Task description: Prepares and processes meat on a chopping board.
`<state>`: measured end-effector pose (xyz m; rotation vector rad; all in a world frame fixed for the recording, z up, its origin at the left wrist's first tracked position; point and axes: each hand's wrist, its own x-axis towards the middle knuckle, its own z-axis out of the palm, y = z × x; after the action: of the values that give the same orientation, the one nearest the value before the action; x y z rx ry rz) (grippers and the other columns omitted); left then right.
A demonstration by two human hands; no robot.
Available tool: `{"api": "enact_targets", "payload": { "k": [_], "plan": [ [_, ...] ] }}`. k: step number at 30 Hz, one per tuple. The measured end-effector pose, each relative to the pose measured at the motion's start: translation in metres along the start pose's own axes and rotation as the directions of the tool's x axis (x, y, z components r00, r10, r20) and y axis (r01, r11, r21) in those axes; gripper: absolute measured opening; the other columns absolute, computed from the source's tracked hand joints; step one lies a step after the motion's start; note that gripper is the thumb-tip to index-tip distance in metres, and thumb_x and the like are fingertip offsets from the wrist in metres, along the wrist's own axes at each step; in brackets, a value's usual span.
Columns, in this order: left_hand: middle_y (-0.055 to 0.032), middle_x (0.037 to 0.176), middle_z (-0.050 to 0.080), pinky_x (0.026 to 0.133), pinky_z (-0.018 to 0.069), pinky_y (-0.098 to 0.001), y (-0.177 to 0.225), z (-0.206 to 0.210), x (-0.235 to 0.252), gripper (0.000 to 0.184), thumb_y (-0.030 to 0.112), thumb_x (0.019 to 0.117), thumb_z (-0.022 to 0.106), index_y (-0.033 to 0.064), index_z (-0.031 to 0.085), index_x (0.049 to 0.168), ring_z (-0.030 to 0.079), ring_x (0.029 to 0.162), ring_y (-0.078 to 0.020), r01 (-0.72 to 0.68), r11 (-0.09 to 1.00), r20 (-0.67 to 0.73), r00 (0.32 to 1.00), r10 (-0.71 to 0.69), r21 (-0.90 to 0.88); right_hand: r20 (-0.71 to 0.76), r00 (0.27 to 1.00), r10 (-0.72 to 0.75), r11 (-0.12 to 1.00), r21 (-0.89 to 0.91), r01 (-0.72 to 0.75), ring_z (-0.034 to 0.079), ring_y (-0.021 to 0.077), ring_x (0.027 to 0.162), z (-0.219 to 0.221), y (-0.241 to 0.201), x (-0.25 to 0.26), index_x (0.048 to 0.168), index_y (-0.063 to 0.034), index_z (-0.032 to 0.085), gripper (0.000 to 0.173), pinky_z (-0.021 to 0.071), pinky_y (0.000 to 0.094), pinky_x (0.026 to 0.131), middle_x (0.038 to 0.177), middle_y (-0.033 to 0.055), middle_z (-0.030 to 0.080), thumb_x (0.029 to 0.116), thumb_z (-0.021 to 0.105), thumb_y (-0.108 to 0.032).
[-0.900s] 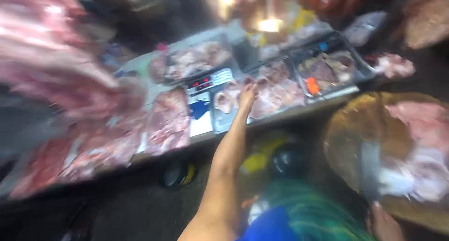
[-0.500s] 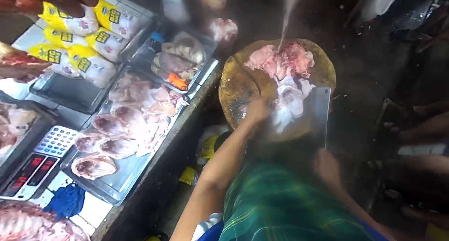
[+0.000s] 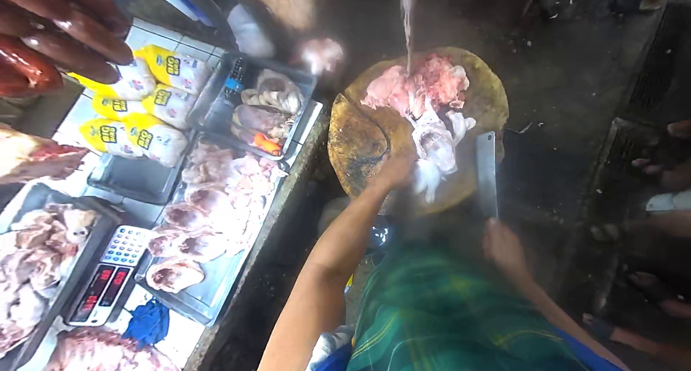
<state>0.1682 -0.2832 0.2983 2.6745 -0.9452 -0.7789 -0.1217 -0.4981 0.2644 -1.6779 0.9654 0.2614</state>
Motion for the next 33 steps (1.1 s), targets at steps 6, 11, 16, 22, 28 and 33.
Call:
{"api": "enact_targets", "payload": {
  "k": [6, 11, 16, 22, 28, 33],
  "plan": [
    [-0.0092, 0.137, 0.064, 0.116, 0.0303, -0.0648, 0.011, 0.013, 0.011, 0.086, 0.084, 0.0753, 0.064, 0.0213, 0.066, 0.134, 0.053, 0.134, -0.0325, 0.108, 0.994, -0.058, 0.993, -0.108, 0.007, 0.023, 0.999, 0.022, 0.999, -0.026, -0.021, 0.055, 0.0173, 0.047, -0.007, -0.003, 0.008, 0.108, -0.0058, 0.059, 0.061, 0.0528, 0.0374, 0.046, 0.065, 0.0042, 0.056, 0.1085, 0.030, -0.060],
    [-0.0154, 0.156, 0.048, 0.116, 0.0209, -0.0735, 0.012, -0.011, 0.004, 0.077, 0.039, 0.0850, 0.079, 0.0160, 0.050, 0.153, 0.035, 0.148, -0.0419, 0.012, 1.000, 0.183, 0.983, -0.007, -0.027, 0.028, 0.999, 0.025, 0.998, -0.064, -0.023, 0.055, 0.0168, 0.047, -0.009, -0.007, 0.009, 0.111, -0.0048, 0.059, 0.062, 0.0529, 0.0363, 0.046, 0.066, 0.0041, 0.056, 0.1087, 0.030, -0.059],
    [-0.0115, 0.131, 0.068, 0.112, 0.0287, -0.0684, 0.004, 0.004, 0.014, 0.058, 0.051, 0.0843, 0.074, 0.0257, 0.067, 0.135, 0.052, 0.133, -0.0378, 0.001, 0.998, 0.083, 0.996, -0.006, 0.063, 0.022, 1.000, 0.004, 0.997, -0.078, -0.002, 0.056, 0.0180, 0.049, -0.004, -0.005, 0.009, 0.111, -0.0035, 0.060, 0.066, 0.0541, 0.0383, 0.048, 0.067, 0.0048, 0.056, 0.1084, 0.028, -0.060],
    [-0.0172, 0.108, 0.071, 0.086, 0.0569, -0.0570, -0.002, 0.019, -0.022, 0.047, 0.019, 0.0821, 0.080, 0.0064, 0.064, 0.124, 0.070, 0.096, -0.0321, 0.069, 0.879, 0.019, 0.998, -0.068, -0.473, 0.020, 1.000, 0.010, 0.997, -0.074, -0.008, 0.054, 0.0170, 0.047, -0.007, -0.009, 0.005, 0.112, -0.0053, 0.060, 0.062, 0.0520, 0.0373, 0.045, 0.066, 0.0041, 0.056, 0.1086, 0.030, -0.060],
    [-0.0144, 0.106, 0.073, 0.076, 0.0618, -0.0415, -0.049, 0.049, -0.144, 0.058, 0.029, 0.0921, 0.077, 0.0114, 0.054, 0.143, 0.072, 0.084, -0.0225, 0.253, 0.203, 0.113, 0.844, -0.525, -0.946, 0.078, 0.959, -0.273, 0.896, -0.341, 0.283, 0.060, 0.0193, 0.057, 0.000, -0.020, -0.023, 0.109, -0.0069, 0.064, 0.063, 0.0539, 0.0453, 0.057, 0.068, 0.0044, 0.058, 0.1072, 0.031, -0.060],
    [-0.0154, 0.105, 0.072, 0.083, 0.0602, -0.0469, -0.068, 0.084, -0.178, 0.057, 0.047, 0.0961, 0.069, 0.0048, 0.059, 0.133, 0.071, 0.089, -0.0242, 0.374, 0.228, 0.142, 0.741, -0.656, -0.899, 0.374, 0.890, -0.262, 0.761, -0.487, 0.429, 0.067, 0.0277, 0.073, 0.039, -0.063, -0.023, 0.113, -0.0097, 0.065, 0.070, 0.0549, 0.0551, 0.070, 0.078, 0.0100, 0.064, 0.1034, 0.030, -0.069]
  ]
}}
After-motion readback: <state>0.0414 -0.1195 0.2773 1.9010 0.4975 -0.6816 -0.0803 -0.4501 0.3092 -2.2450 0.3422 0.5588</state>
